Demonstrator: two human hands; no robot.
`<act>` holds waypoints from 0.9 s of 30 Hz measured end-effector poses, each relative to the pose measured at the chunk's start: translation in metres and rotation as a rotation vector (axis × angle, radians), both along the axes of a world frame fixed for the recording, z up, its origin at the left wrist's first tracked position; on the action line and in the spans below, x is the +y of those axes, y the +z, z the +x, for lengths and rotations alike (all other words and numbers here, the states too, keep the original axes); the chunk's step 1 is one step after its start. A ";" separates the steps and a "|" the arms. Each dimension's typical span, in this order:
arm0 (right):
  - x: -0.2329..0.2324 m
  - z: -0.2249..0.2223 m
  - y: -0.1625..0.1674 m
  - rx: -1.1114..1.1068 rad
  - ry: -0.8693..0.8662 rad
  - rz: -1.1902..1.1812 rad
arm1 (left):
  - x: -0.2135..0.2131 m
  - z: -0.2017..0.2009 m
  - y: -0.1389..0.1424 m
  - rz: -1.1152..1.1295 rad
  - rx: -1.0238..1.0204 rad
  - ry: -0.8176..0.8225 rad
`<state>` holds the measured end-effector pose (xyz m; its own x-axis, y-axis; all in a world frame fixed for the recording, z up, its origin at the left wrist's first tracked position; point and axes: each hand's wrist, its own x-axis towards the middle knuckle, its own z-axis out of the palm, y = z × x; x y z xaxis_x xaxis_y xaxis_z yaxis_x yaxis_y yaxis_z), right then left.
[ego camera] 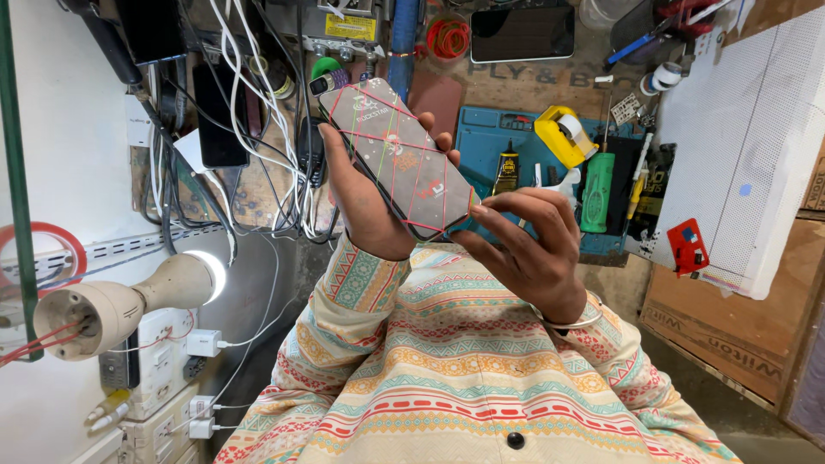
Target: The person fits a smartphone into a blue printed phone case, presses the edges to seat it, then wraps red rubber bands around the cased phone, stretching and positioning them across the back and screen to hold the assembly together.
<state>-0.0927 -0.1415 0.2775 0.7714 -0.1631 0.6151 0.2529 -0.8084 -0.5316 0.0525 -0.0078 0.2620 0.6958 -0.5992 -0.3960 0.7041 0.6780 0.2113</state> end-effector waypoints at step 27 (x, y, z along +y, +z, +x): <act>0.010 0.004 0.009 -0.098 0.049 -0.142 | 0.003 -0.015 0.011 0.061 -0.045 0.043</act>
<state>-0.0886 -0.1317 0.2867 0.7116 -0.0334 0.7018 0.3385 -0.8590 -0.3840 0.0372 -0.0046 0.2730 0.7380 -0.5445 -0.3985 0.6637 0.6922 0.2835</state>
